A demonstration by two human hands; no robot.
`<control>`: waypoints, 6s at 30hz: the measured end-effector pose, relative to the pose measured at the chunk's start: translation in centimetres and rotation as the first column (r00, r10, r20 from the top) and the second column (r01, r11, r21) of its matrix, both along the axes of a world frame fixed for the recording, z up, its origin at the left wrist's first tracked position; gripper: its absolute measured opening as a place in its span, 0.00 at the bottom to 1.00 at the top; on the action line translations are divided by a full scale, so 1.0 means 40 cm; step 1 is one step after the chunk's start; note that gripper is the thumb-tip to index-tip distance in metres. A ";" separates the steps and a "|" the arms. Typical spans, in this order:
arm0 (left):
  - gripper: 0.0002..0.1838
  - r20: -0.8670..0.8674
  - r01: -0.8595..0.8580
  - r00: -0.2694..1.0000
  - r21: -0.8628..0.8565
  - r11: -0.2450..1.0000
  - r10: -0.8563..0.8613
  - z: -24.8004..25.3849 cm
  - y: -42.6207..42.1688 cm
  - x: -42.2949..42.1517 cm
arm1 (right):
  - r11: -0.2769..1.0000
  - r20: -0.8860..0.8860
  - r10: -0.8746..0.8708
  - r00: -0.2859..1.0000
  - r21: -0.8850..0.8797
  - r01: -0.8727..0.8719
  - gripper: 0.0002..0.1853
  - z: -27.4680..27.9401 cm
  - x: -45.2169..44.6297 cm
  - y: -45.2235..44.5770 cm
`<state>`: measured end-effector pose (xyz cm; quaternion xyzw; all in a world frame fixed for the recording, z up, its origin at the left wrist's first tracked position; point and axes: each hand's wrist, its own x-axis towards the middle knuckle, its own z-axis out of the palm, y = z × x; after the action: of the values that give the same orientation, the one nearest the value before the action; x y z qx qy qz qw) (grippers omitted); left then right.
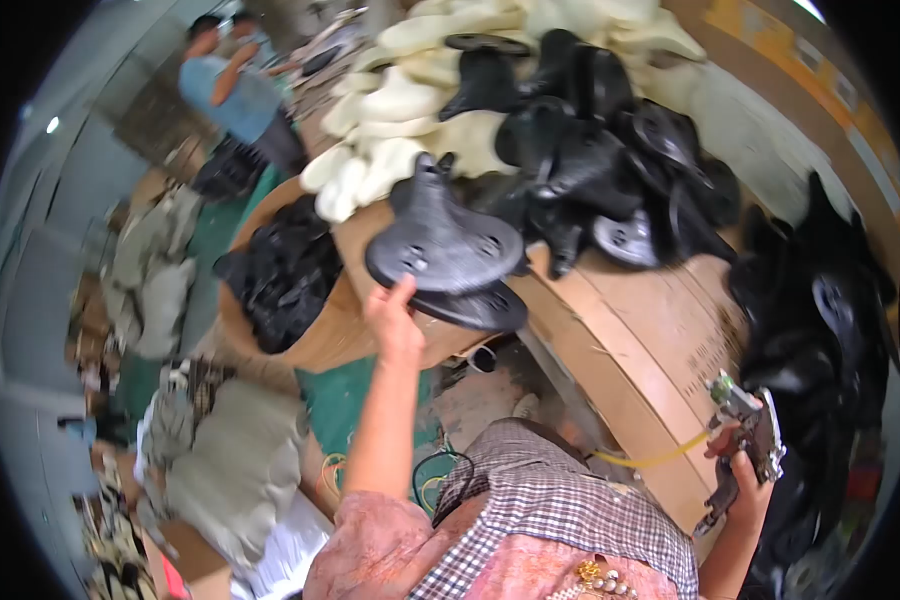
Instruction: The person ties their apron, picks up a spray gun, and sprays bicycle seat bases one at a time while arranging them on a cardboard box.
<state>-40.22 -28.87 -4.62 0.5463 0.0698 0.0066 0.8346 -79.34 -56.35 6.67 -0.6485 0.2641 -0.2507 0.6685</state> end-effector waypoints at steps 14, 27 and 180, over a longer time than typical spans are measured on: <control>0.16 -0.057 0.403 0.913 -0.036 0.915 -0.404 -0.138 -0.260 0.348 | 0.997 -0.119 -0.067 0.991 0.026 0.070 0.29 0.012 0.082 0.005; 0.28 -0.590 0.990 0.046 -0.079 0.115 -0.806 -0.314 -1.340 -0.450 | 0.867 -0.161 -0.498 0.852 -0.127 0.482 0.31 0.010 -0.175 0.027; 0.27 -0.238 0.637 0.395 0.767 0.078 -0.887 -0.293 -0.976 -0.291 | 0.907 -0.180 -0.410 0.894 -0.188 0.378 0.32 0.007 -0.170 -0.019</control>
<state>-51.87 -67.93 -16.33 0.7834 -0.3648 -0.3274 0.3820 -86.15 -57.13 6.97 -0.6524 0.4417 -0.3282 0.5211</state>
